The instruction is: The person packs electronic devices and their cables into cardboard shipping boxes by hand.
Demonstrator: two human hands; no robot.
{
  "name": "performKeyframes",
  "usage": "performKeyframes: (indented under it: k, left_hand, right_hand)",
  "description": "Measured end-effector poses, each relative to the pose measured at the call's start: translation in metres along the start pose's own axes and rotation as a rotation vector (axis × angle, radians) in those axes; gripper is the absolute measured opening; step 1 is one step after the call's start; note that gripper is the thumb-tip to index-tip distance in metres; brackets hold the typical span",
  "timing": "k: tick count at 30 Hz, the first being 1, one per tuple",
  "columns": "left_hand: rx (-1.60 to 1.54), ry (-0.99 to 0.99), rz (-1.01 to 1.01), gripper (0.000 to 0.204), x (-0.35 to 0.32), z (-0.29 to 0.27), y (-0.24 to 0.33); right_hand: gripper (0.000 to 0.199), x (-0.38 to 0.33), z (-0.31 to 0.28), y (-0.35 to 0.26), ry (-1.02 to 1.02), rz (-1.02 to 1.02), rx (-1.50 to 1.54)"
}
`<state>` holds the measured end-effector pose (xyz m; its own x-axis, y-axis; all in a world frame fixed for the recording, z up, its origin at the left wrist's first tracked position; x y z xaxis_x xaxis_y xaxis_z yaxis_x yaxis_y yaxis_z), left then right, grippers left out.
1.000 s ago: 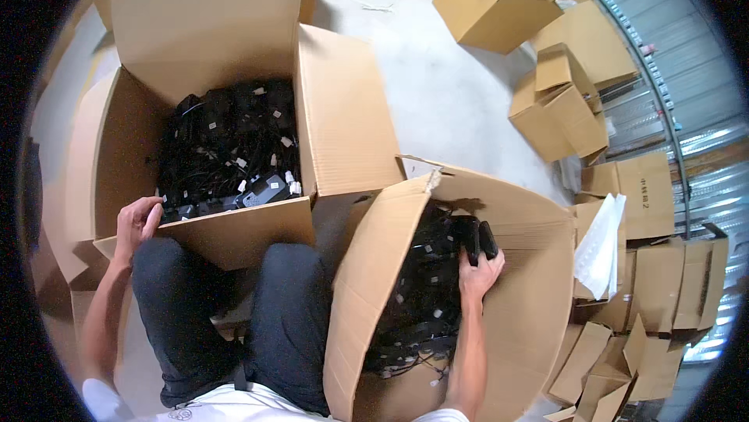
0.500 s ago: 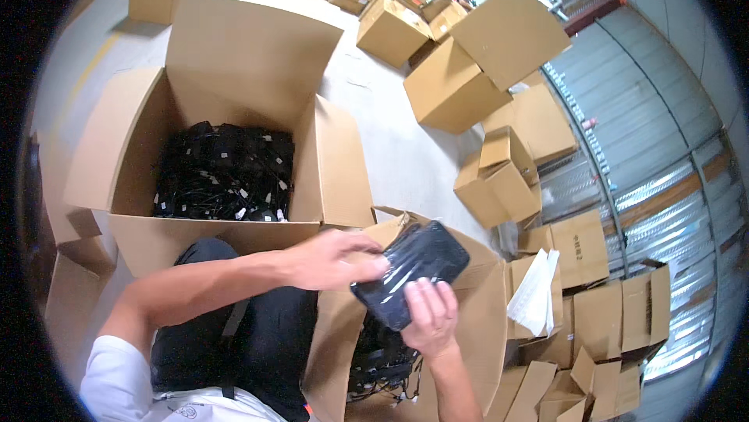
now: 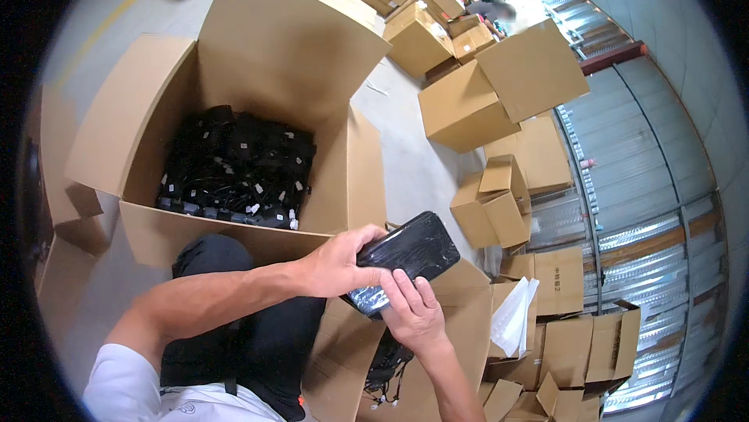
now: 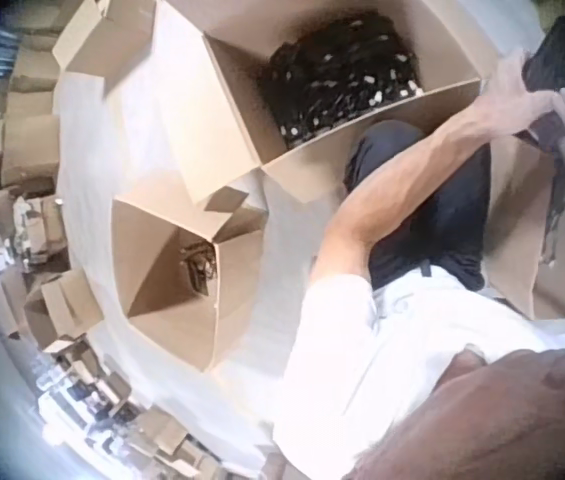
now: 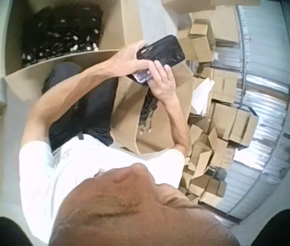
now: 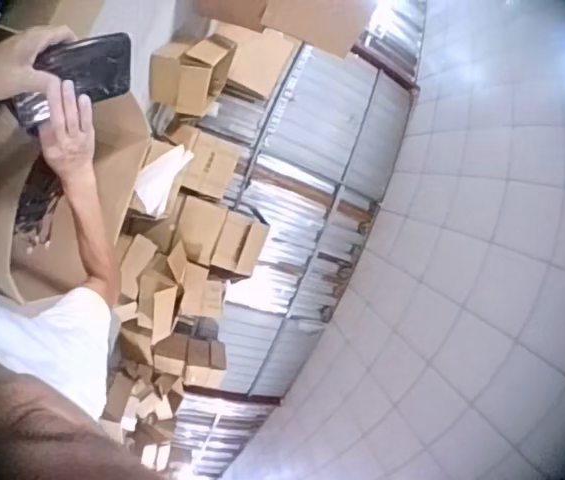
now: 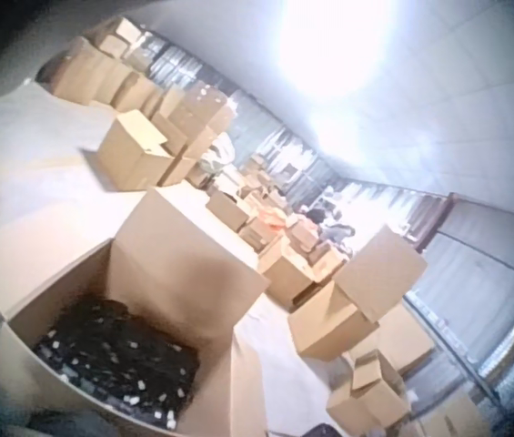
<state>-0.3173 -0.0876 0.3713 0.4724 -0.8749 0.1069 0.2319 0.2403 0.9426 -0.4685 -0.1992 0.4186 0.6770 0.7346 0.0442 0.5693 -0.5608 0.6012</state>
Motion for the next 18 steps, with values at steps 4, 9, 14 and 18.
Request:
performKeyframes:
  k: [4,9,14,18]
  left_hand:
    - [-0.114,0.442,0.045,0.047,0.012,-0.038,-0.005]
    - [-0.348,0.094,-0.231,0.038,0.017,-0.028,-0.020]
    - [-0.614,-0.130,-0.323,0.046,0.005,-0.017,-0.018]
    - [-0.247,-0.144,-0.134,0.070,-0.007,-0.017,0.000]
  right_hand:
    - [0.039,0.032,-0.023,0.016,0.124,0.404,0.687]
    - [0.039,0.025,-0.018,0.047,0.661,1.235,1.330]
    - [0.044,0.014,0.001,0.057,0.767,1.337,1.429]
    - [0.038,0.019,-0.001,0.053,0.794,1.412,1.416]
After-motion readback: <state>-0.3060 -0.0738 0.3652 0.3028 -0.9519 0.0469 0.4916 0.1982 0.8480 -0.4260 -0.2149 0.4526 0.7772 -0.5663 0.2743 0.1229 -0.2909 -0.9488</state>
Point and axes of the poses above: each hand's wrist, its own x-axis towards the middle knuckle, its own z-axis out of the palm, y = z × x, the point moved 4 cm from there along x, towards the middle knuckle, and after that the axes turned 15 degrees about -z, right-handed, at the moved point
